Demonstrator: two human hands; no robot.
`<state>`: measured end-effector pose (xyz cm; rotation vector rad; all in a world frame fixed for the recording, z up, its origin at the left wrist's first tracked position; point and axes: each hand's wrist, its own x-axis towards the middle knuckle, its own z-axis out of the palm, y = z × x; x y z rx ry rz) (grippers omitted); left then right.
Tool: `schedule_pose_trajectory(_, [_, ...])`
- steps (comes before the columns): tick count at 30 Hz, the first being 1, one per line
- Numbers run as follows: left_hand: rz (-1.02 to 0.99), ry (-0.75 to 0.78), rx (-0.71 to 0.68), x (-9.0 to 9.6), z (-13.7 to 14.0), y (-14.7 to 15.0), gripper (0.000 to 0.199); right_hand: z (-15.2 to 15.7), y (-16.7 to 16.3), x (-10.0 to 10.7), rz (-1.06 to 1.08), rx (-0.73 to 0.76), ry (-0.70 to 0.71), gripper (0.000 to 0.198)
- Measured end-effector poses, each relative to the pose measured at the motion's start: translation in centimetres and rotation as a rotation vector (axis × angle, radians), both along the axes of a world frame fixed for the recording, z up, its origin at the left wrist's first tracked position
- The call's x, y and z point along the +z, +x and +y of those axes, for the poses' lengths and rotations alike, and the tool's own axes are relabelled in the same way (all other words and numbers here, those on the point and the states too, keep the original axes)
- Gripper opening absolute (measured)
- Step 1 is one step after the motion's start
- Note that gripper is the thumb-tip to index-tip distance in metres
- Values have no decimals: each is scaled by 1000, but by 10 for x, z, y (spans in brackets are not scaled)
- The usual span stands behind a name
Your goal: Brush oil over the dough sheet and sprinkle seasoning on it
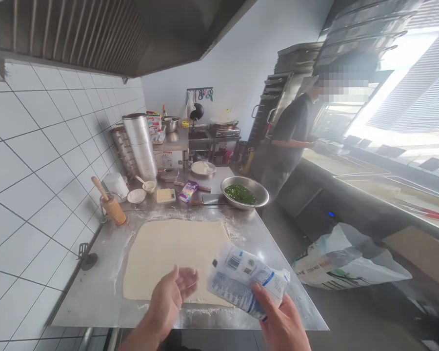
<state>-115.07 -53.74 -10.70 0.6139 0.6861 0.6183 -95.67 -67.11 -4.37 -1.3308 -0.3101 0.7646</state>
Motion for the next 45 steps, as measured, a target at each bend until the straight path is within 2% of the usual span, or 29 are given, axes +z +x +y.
schedule_pose_trajectory(2, [-128, -189, 119, 4, -24, 13, 48, 7, -8, 14, -76, 73, -45, 54])
schedule_pose_trajectory(4, [-183, -265, 199, 16, -33, 19, 45, 11, -15, 22, -185, 98, -99, 55])
schedule_pose_trajectory(7, [-211, -299, 244, 32, -32, 19, 40, 12, -21, 23, -333, 139, -173, 55])
schedule_pose_trajectory(9, [-199, -318, 265, 36, -31, 16, 38, 13, -23, 21, -405, 166, -225, 53])
schedule_pose_trajectory(12, [-161, -363, 318, 35, -32, 13, 37, 13, -25, 18, -472, 181, -281, 51])
schedule_pose_trajectory(19, [-101, -431, 387, 33, -39, 10, 36, 16, -29, 15, -475, 184, -281, 58])
schedule_pose_trajectory(32, [-37, -452, 379, 23, -36, 13, 28, 10, -30, 16, -378, 137, -274, 57])
schedule_pose_trajectory(39, [41, -485, 365, 24, -37, 13, 34, 4, -35, 16, -379, 129, -339, 58])
schedule_pose_trajectory(45, [-10, -465, 350, 26, -37, 13, 34, 4, -40, 21, -414, 113, -341, 56])
